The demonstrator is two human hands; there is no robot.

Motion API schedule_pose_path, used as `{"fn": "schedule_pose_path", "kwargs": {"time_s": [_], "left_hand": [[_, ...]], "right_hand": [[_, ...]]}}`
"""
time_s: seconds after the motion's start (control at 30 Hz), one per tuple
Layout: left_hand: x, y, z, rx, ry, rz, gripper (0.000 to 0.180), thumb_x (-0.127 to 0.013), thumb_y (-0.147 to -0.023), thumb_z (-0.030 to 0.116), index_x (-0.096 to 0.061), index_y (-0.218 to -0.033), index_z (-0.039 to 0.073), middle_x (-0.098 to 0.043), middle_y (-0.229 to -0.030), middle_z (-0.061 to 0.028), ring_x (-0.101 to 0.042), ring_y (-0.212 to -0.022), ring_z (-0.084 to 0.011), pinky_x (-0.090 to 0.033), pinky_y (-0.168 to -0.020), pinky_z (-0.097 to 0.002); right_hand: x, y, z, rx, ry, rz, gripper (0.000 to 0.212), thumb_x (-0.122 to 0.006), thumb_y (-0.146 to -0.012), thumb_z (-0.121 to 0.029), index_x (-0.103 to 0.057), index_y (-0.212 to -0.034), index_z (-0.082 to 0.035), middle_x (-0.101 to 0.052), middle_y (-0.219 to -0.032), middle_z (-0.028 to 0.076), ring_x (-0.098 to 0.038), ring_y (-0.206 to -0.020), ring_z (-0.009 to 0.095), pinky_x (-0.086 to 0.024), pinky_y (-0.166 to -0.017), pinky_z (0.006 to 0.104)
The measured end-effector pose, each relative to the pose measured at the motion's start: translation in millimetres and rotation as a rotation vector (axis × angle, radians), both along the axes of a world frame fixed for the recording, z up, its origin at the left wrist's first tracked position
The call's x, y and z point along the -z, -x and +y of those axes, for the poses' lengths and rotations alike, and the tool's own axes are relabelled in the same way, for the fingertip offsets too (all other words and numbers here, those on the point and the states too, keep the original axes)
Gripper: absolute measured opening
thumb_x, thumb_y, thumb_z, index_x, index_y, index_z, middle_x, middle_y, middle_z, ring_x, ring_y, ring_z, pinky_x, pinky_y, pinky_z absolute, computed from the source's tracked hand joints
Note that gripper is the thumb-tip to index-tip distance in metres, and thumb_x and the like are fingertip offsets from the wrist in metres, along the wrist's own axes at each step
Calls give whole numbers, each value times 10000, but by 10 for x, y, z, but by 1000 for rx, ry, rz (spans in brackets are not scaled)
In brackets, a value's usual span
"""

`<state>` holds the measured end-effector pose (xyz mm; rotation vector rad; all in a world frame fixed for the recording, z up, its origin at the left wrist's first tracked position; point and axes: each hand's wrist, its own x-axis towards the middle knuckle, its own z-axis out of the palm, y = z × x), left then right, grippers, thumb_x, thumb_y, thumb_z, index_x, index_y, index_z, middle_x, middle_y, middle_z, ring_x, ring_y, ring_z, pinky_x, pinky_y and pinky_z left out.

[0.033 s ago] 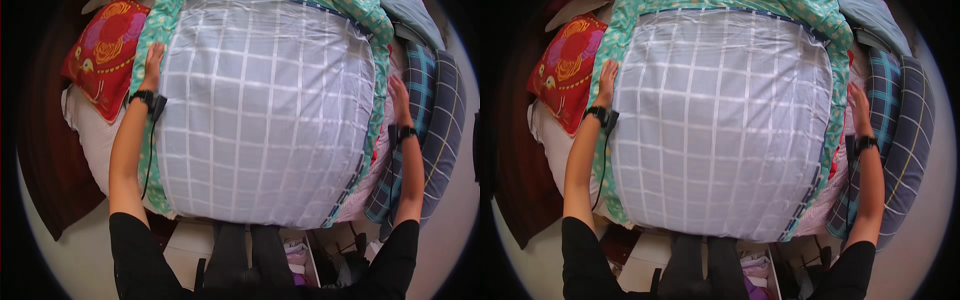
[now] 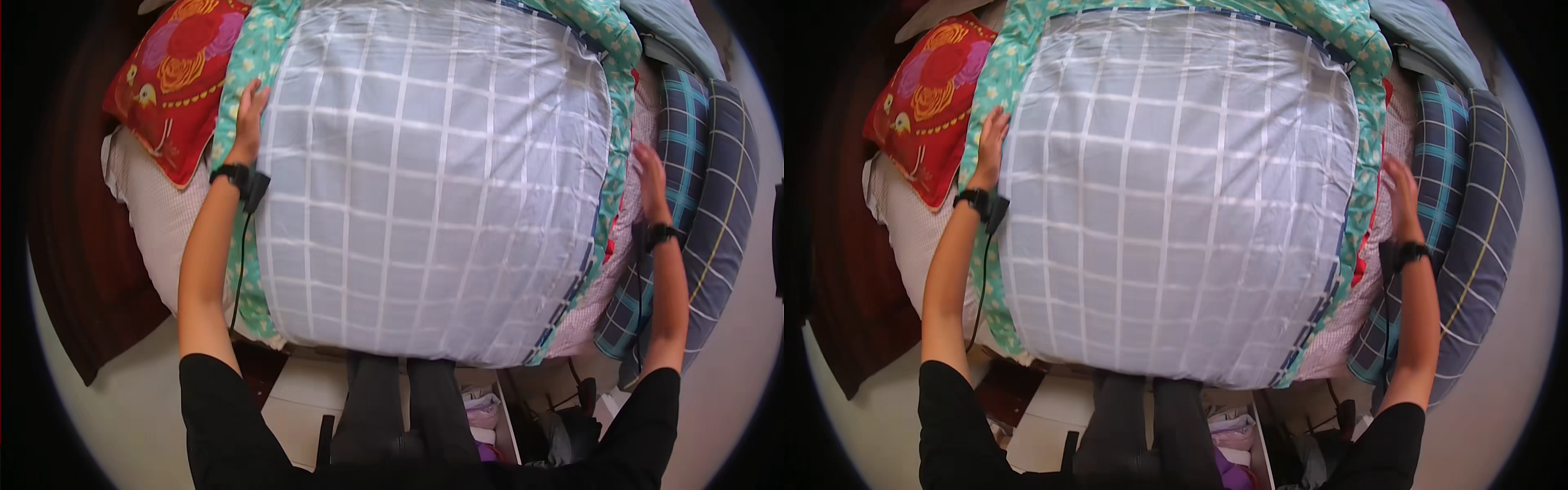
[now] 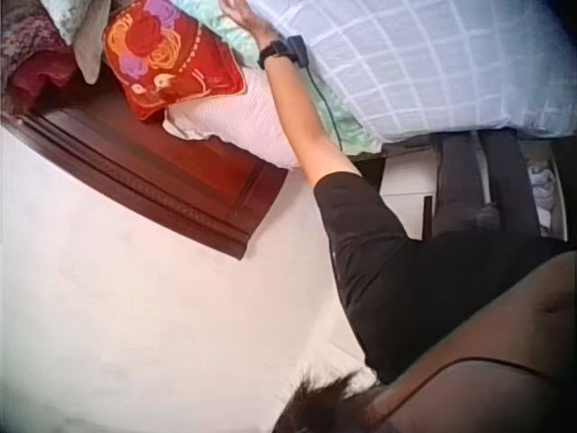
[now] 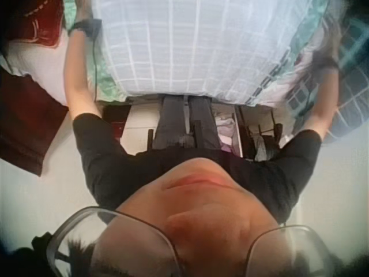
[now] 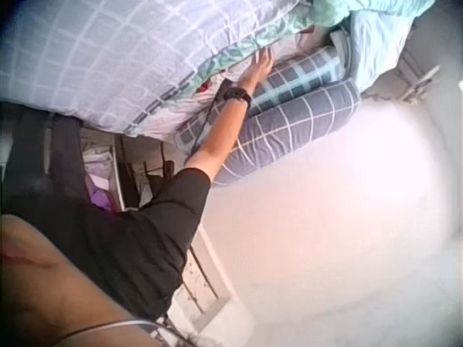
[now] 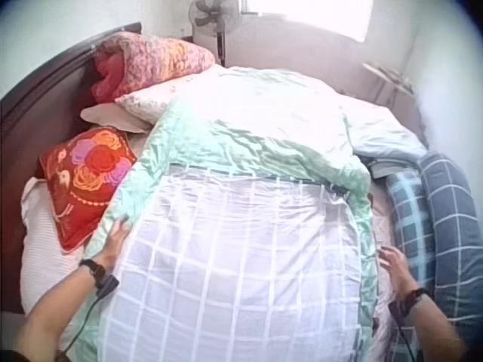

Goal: The person folds several bedding items including blankets and a pillowcase by laying them out on a bed, smoothing them, and folding them into rectangular shapes.

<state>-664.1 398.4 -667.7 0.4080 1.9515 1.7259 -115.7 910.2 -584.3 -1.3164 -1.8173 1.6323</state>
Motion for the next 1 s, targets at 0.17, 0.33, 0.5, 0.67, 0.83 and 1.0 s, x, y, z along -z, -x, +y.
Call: {"fn": "schedule_pose_path", "kwargs": {"time_s": [0.17, 0.33, 0.5, 0.67, 0.83, 1.0], "left_hand": [[-678, -1950, -1841, 16, 286, 262, 637, -623, -807, 284, -341, -1296, -12, -380, -1289, -151, -390, -1192, -265, -275, -1024, -371], [-117, -3778, -3343, -49, 717, 153, 843, -718, -726, 381, -269, -1328, -1, -333, -1287, -169, -331, -1214, -304, -276, -1010, -391], [-50, -4356, -3933, -114, 815, 276, 931, -773, -655, 383, -268, -1333, -5, -308, -1335, -206, -324, -1236, -324, -286, -1010, -398], [326, -4276, -4261, 1, 777, 46, 828, -792, -626, 342, -389, -1256, -13, -435, -1254, -189, -405, -1191, -308, -349, -960, -405], [452, -4192, -4267, -6, 590, -224, 551, -800, -631, 251, -561, -1047, -21, -630, -980, -103, -591, -881, -208, -456, -777, -326], [668, -4373, -4618, 104, 706, -352, 412, -794, -629, 216, -630, -923, -21, -658, -863, -85, -609, -761, -173, -469, -721, -293]], "right_hand": [[20, -1929, -2170, 108, 256, -380, 283, -604, -841, -318, -609, -1014, -95, -608, -871, -30, -551, -781, 63, -403, -654, 196], [476, -3724, -4237, 383, 416, -614, 516, -696, -755, -402, -532, -1134, -93, -579, -944, 13, -529, -794, 99, -419, -600, 261], [741, -3266, -5604, 341, 735, -692, 988, -712, -702, -505, -127, -1420, -163, -192, -1451, 45, -248, -1302, 263, -311, -926, 577], [1267, -3041, -5765, 406, 674, -395, 810, -727, -707, -348, -258, -1350, -195, -334, -1354, 41, -357, -1208, 227, -382, -851, 517], [1577, -3328, -5542, 617, 402, -491, 611, -659, -632, -165, -434, -1200, -148, -504, -1097, 70, -468, -970, 229, -411, -771, 379], [1376, -3366, -5561, 228, 489, -597, 762, -730, -639, -215, -385, -1291, -25, -482, -1245, 118, -421, -1159, 244, -296, -984, 329]]}}
